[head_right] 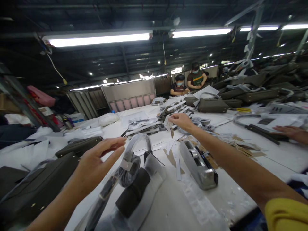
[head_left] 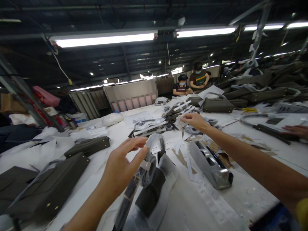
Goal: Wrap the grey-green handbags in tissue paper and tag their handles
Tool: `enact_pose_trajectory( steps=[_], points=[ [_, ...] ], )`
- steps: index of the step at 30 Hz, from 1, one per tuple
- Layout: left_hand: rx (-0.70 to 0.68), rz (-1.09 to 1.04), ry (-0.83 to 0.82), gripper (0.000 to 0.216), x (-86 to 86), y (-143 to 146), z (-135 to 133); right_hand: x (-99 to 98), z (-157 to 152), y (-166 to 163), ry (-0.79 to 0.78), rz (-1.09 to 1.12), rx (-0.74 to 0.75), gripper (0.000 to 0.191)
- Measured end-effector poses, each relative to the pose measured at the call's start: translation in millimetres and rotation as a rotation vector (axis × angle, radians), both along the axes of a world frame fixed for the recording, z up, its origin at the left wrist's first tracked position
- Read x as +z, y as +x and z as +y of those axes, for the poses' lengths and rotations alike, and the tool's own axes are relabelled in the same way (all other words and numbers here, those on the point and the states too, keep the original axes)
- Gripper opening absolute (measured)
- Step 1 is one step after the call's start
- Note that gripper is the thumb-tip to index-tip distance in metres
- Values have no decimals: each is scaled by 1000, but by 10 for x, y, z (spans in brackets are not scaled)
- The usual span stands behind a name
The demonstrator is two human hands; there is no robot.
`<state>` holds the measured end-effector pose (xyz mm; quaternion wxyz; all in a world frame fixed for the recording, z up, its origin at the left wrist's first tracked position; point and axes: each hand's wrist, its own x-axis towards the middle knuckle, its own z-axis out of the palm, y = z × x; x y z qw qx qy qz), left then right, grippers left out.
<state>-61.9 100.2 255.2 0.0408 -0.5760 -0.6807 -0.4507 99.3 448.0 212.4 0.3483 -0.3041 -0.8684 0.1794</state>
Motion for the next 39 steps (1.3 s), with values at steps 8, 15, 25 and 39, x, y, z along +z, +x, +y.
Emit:
enact_pose_trajectory(
  steps=[8,15,25,39],
  points=[
    [-248,113,-65,26,218,304,914,248,-1243,193,59,292,94,26],
    [-417,-248,-85,17,86,438,1090,217,-1591,533,54,294,121,23],
    [-377,-227,-85,10,-50,671,884,56,-1903,742,63,271,144,24],
    [-353,-211,-119,4,-59,768,751,-12,-2068,901,59,397,41,17]
  ],
)
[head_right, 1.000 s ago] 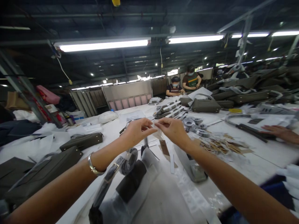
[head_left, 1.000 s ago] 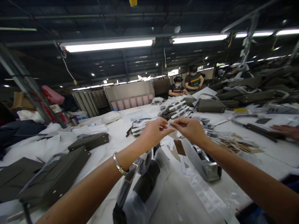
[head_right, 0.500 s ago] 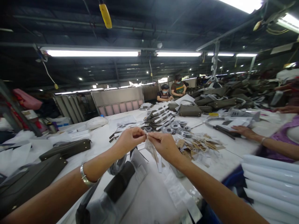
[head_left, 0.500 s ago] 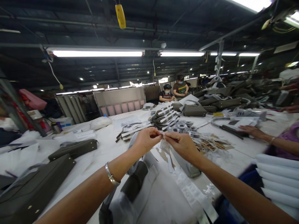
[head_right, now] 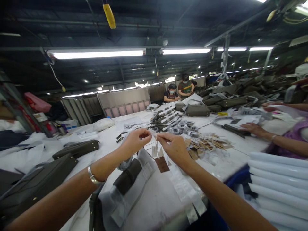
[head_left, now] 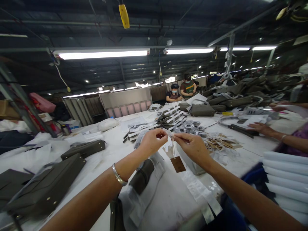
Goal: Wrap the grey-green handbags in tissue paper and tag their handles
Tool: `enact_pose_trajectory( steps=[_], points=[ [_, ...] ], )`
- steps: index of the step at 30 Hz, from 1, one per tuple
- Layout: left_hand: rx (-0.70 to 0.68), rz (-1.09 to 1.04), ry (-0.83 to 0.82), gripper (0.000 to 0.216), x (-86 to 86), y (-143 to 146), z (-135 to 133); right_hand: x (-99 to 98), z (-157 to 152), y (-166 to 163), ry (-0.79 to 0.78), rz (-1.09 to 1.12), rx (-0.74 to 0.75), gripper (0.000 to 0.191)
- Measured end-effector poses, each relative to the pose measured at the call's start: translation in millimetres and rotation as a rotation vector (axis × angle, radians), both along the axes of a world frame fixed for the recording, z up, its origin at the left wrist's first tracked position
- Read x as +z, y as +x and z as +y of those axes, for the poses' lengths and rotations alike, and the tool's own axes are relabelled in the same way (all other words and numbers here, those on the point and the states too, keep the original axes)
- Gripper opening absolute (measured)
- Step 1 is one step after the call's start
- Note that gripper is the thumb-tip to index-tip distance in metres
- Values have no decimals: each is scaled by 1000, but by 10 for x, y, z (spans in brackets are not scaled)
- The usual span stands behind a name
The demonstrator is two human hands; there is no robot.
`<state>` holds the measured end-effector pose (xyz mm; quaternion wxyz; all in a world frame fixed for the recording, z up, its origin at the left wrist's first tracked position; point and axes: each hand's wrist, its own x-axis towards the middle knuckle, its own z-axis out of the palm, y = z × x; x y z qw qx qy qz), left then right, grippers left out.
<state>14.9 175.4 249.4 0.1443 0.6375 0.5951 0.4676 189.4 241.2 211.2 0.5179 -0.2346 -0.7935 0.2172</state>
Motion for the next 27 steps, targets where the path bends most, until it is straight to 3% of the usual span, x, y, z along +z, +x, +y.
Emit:
enact_pose_trajectory(
  steps=[4,9,12,15,19,21,24,27],
  points=[
    [-77,-123,-116,8,7,-3,-20,-39,33,47,-64,51,-44,17],
    [-170,-204,-151,17,-42,107,13,-115,114,39,-292,166,139,21],
    [-193,-270,-139,27,-60,190,51,-148,149,7,-315,241,235,18],
    [-148,-294,-131,35,-53,223,68,-161,156,-11,-211,245,182,14],
    [-146,-284,-104,30,-21,173,48,-160,116,26,18,182,-30,10],
    [-161,-292,-88,29,-2,131,32,-164,87,67,134,138,-49,8],
    [-201,-328,-69,29,24,82,13,-185,61,111,147,79,103,11],
    [-235,-291,-76,30,45,64,0,-224,70,76,-83,144,297,26]
  ],
)
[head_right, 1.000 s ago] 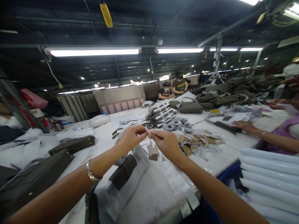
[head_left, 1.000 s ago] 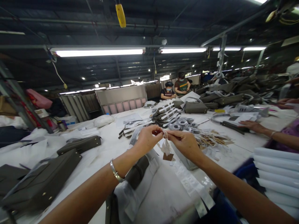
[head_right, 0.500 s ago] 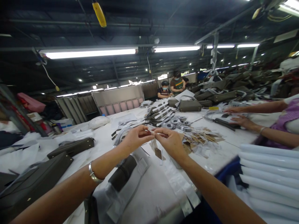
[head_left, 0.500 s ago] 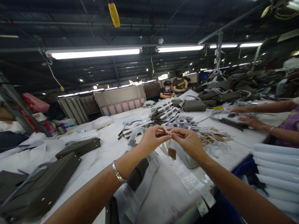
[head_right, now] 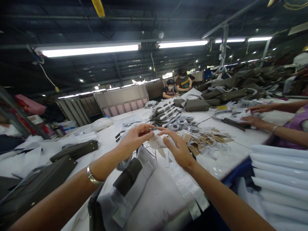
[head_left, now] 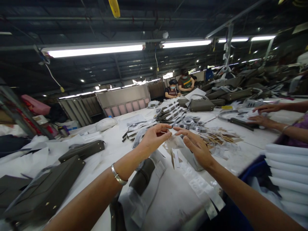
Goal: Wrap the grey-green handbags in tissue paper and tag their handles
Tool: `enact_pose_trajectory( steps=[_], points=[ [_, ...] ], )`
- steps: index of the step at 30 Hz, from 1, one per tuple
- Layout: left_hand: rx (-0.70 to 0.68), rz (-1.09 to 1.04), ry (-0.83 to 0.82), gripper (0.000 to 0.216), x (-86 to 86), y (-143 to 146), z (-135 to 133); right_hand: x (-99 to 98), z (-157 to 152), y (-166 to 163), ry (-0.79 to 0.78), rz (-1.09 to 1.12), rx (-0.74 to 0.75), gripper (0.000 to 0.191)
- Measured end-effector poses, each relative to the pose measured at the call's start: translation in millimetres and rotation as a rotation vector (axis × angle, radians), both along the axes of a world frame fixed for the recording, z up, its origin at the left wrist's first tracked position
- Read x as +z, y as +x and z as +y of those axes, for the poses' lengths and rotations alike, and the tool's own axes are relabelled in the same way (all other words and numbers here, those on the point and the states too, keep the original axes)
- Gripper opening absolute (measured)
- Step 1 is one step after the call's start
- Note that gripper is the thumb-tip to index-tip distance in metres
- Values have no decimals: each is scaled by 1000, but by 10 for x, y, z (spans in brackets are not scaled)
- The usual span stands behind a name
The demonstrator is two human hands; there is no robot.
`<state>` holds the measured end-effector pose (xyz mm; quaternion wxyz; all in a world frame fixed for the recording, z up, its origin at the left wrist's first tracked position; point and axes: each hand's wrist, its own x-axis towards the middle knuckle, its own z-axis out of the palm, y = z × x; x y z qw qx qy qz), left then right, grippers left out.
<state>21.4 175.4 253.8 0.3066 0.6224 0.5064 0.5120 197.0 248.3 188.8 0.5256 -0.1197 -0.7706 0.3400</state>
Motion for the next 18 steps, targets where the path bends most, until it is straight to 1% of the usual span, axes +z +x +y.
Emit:
enact_pose_trajectory(
  steps=[3,5,6,8,11,13,16,18],
  points=[
    [-36,58,12,29,13,-4,-11,-58,29,-107,-266,37,207,42],
    [-43,59,15,29,11,-13,-12,-102,45,-172,-387,21,306,52],
    [-38,47,6,30,5,-22,-10,-122,51,-193,-423,7,326,51],
    [-31,-3,-26,30,-12,-47,-2,-149,59,-209,-459,-8,320,42],
    [-60,-107,-53,30,-33,-90,12,-154,70,-185,-460,-31,270,37],
    [-70,-135,-45,29,-31,-110,13,-146,88,-157,-394,-17,167,35],
    [-29,-36,-22,29,-2,-123,2,-147,130,-107,-264,33,-48,28],
    [28,64,-20,31,23,-128,-2,-158,153,-65,-225,37,-147,28]
  ],
)
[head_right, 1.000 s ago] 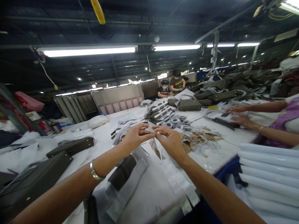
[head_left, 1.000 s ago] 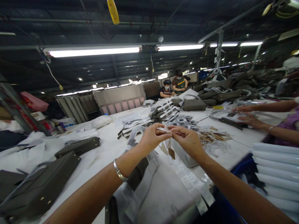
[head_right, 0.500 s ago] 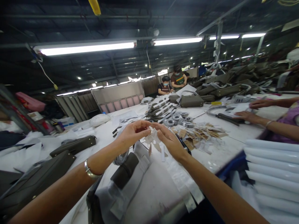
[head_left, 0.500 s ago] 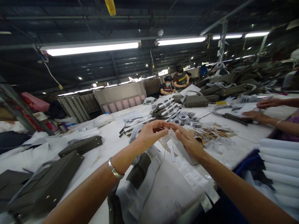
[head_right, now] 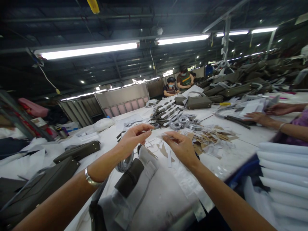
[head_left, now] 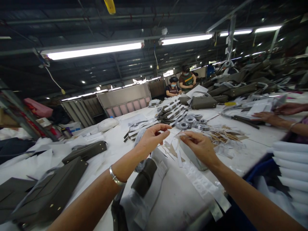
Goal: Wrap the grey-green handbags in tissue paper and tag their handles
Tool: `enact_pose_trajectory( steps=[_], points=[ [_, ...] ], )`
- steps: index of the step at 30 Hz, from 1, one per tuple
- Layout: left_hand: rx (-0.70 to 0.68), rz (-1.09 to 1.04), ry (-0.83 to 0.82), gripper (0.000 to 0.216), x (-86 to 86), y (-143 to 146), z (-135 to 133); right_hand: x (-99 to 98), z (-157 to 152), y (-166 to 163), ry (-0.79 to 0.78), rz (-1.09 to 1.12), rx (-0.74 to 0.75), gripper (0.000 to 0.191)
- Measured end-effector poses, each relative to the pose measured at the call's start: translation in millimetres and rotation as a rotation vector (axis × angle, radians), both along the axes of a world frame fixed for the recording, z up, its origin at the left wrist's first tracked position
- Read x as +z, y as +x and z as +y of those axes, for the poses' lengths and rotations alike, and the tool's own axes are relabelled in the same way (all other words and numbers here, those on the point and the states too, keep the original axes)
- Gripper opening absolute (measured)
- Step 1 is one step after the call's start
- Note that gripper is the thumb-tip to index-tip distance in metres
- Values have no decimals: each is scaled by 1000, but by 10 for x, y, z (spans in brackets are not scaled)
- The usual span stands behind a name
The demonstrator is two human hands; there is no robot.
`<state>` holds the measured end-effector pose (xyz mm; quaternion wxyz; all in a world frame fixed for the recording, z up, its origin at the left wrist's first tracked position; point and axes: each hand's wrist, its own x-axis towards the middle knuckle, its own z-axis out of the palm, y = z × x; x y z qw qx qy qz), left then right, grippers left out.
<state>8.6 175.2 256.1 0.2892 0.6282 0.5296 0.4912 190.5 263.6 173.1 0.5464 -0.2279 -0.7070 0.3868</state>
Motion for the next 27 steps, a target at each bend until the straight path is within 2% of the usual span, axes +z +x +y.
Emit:
enact_pose_trajectory(
  steps=[4,9,13,17,23,27],
  points=[
    [87,95,-22,31,23,-30,20,-20,-2,80,64,-72,-135,28],
    [-41,-6,-185,36,7,-51,43,-74,-62,83,182,-119,-265,25],
    [-190,-199,-255,41,6,-10,35,-165,-107,27,160,-93,-218,26],
    [-247,-193,-245,42,57,44,4,-242,-155,-15,111,-50,-158,25],
    [-222,-59,-245,34,59,70,-11,-268,-218,-26,34,-7,-81,23],
    [-58,172,-117,24,-66,52,69,-227,-243,-18,-27,-9,-95,26]
  ],
)
